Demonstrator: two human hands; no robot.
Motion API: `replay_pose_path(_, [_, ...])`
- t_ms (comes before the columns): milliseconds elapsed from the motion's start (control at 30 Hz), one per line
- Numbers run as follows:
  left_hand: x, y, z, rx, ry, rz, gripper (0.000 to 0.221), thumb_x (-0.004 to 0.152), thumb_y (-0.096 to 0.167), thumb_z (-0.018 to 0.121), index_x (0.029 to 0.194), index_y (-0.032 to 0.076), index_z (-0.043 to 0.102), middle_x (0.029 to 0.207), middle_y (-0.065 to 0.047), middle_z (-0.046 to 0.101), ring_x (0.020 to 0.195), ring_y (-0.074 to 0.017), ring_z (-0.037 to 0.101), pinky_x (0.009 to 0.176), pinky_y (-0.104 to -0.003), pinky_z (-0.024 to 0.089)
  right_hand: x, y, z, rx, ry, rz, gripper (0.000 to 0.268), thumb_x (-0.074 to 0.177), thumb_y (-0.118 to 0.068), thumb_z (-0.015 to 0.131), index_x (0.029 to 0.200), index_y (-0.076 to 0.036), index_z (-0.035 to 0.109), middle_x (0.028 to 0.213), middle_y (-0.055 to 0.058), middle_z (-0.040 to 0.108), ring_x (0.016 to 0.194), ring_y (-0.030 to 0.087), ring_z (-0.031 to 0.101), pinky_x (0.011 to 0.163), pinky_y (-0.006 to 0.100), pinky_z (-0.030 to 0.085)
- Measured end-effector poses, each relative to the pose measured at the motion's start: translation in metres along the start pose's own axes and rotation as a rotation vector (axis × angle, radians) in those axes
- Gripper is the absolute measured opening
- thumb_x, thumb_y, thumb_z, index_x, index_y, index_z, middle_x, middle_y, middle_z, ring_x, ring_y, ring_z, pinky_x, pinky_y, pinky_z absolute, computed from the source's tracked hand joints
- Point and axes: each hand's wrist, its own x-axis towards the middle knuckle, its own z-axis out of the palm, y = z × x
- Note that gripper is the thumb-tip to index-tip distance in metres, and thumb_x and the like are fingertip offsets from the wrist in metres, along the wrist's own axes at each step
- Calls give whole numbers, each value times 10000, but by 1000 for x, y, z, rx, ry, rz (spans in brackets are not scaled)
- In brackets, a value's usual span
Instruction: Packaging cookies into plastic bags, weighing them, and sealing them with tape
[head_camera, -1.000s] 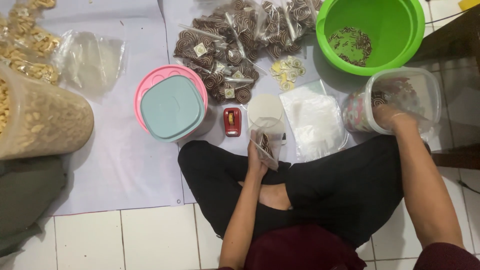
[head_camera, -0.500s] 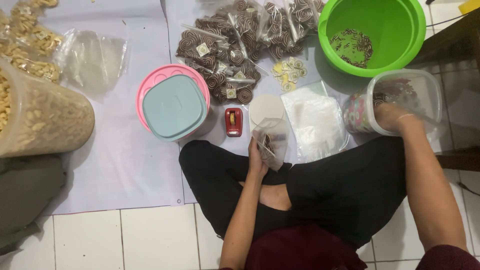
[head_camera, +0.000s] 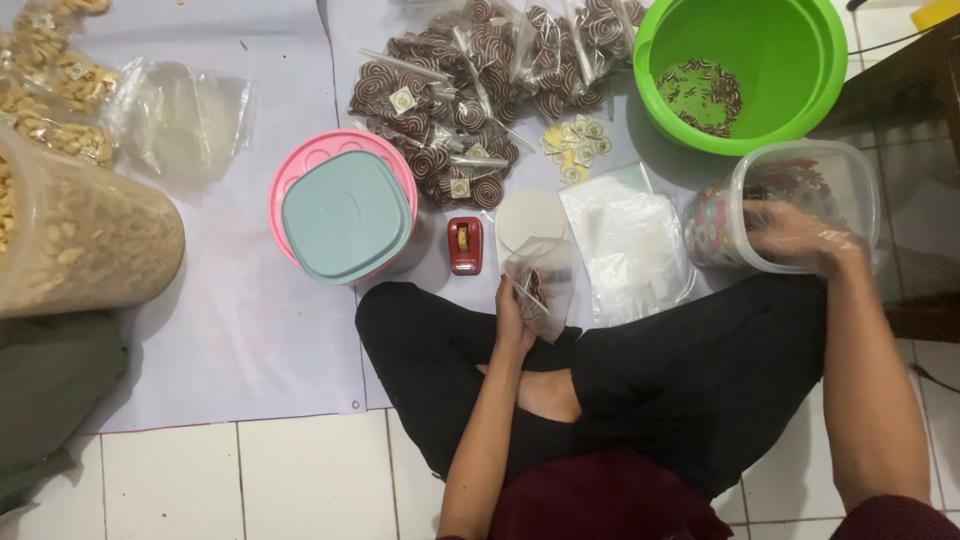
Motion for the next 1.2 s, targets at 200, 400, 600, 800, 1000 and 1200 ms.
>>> replay_pose_path(200, [1, 0, 0, -33, -17, 8, 418, 1017, 454, 568, 1082, 58, 685, 793, -67, 722, 586, -172, 681, 523, -270, 567, -2, 2, -5, 90, 44, 164, 568, 876, -272, 645, 1416, -103, 604, 1449, 125, 624, 1290, 334, 584, 1138, 484, 393])
replay_pose_path(400, [-5, 4, 5, -100, -44, 0, 353, 1005, 424, 605, 1048, 86, 693, 838, -34, 729, 696, -145, 698, 605, -249, 571, 12, 29, -1, -4, 53, 79, 459, 947, -218, 591, 1364, -30, 638, 1413, 175, 643, 1236, 369, 629, 1103, 500, 446])
replay_pose_path(600, [4, -3, -4, -133, -33, -14, 363, 1008, 438, 602, 1019, 89, 702, 828, -45, 732, 710, -140, 702, 645, -251, 580, 14, 37, 2, 5, 84, 116, 443, 997, -157, 578, 1410, 2, 593, 1449, 193, 605, 1283, 359, 604, 1132, 488, 453])
replay_pose_path(800, [2, -1, -1, -71, -35, 20, 412, 1017, 443, 571, 1067, 54, 696, 842, -72, 728, 718, -183, 705, 640, -290, 591, 26, 64, -9, -80, -18, 145, 538, 943, -276, 615, 1441, -72, 606, 1541, 117, 549, 1396, 311, 538, 1234, 495, 330])
replay_pose_path(1000, [7, -2, -3, -152, -27, -33, 425, 998, 458, 594, 1080, 57, 710, 903, -76, 747, 792, -188, 715, 707, -295, 599, 7, 43, -19, -113, -107, 162, 572, 891, -164, 662, 1456, -103, 592, 1517, 77, 606, 1400, 262, 577, 1228, 425, 388])
replay_pose_path(1200, [10, -3, -5, -178, 34, -36, 404, 970, 455, 634, 1086, 75, 710, 885, -62, 739, 783, -185, 708, 718, -311, 599, -25, 11, -21, -109, 30, 192, 685, 861, -564, 583, 1412, -160, 635, 1523, 119, 569, 1380, 348, 562, 1214, 572, 379])
